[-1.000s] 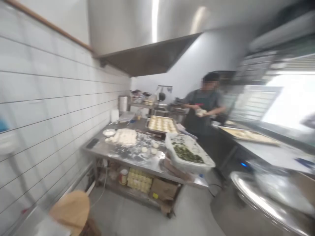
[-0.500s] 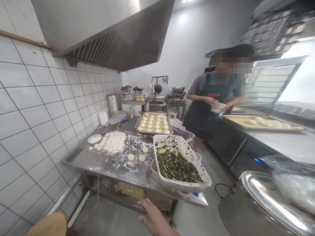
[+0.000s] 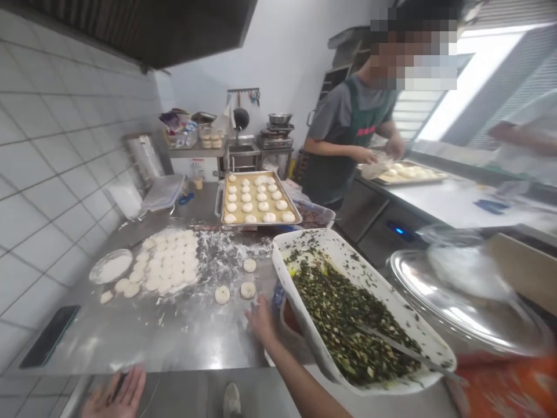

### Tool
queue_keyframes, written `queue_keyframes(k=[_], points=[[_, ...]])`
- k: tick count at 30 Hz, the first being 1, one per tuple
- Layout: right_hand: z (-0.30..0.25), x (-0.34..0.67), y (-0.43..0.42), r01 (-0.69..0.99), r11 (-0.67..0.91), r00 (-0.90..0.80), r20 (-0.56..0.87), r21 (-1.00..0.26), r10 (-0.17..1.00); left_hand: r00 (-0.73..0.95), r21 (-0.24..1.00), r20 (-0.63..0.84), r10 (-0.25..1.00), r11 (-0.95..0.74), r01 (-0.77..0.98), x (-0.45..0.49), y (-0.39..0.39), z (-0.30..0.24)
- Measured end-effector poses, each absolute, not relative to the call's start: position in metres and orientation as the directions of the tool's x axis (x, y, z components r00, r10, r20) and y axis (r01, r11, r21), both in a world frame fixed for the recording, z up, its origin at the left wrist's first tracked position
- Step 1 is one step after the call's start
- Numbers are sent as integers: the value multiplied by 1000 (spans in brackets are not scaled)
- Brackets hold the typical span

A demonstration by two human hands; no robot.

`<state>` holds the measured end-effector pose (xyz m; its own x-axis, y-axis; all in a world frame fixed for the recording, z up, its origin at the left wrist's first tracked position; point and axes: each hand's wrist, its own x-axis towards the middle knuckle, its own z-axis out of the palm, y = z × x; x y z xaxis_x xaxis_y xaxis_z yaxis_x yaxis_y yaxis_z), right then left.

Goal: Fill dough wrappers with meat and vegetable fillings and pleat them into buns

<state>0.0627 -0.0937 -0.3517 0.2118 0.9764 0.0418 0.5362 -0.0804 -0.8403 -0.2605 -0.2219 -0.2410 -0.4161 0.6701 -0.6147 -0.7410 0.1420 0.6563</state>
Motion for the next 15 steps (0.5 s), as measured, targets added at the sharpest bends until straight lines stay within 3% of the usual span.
queue_keyframes(k=[6,12,15], points=[[-347,45,-29,619,-243,351,-15,-747,936,-264,589,-655,708,259,-765,-271,-119,-260],[-338,48,-2,605,-282,309,-107,-744,945,-131,573,-665,736,389,-722,-226,-73,-262],[-314,48,0,547,-251,236,-141,-798,962,44,473,-689,724,495,-729,-191,-58,-270]])
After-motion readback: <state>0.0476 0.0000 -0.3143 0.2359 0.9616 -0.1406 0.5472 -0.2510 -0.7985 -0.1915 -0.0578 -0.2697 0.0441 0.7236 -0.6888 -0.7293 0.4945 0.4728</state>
